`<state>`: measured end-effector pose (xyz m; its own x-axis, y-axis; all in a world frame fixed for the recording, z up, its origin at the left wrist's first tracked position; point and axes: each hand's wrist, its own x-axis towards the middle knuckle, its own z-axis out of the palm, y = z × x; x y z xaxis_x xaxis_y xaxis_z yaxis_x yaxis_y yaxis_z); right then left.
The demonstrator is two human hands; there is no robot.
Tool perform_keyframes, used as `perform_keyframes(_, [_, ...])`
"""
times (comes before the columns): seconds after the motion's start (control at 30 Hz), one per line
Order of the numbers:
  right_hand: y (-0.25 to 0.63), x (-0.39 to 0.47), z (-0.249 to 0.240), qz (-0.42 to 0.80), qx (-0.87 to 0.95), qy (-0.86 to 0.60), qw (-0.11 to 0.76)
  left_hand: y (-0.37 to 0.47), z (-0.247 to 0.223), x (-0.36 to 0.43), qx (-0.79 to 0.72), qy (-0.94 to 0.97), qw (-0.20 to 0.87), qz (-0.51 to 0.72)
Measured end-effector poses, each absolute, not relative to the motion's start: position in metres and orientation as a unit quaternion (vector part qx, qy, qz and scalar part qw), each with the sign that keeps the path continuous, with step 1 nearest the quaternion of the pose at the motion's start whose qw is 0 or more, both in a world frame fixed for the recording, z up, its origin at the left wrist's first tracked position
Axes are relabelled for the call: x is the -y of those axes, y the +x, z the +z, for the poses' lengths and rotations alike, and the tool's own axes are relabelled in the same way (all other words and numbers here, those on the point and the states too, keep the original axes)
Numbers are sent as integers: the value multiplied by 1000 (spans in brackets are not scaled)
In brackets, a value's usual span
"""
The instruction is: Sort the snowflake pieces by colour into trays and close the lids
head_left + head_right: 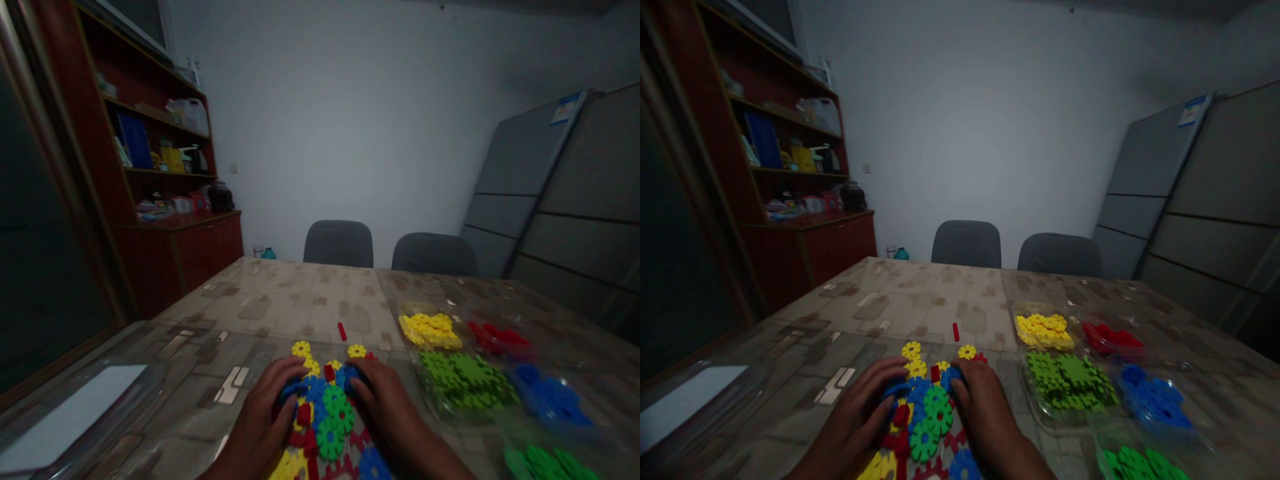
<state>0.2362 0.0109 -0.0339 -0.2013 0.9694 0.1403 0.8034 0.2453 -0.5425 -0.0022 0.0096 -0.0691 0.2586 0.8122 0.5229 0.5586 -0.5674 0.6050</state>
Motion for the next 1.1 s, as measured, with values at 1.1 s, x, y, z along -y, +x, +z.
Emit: perform_keyframes(1.1, [472, 17, 39, -15, 637, -734, 236, -1, -74, -16, -412, 801, 209, 380])
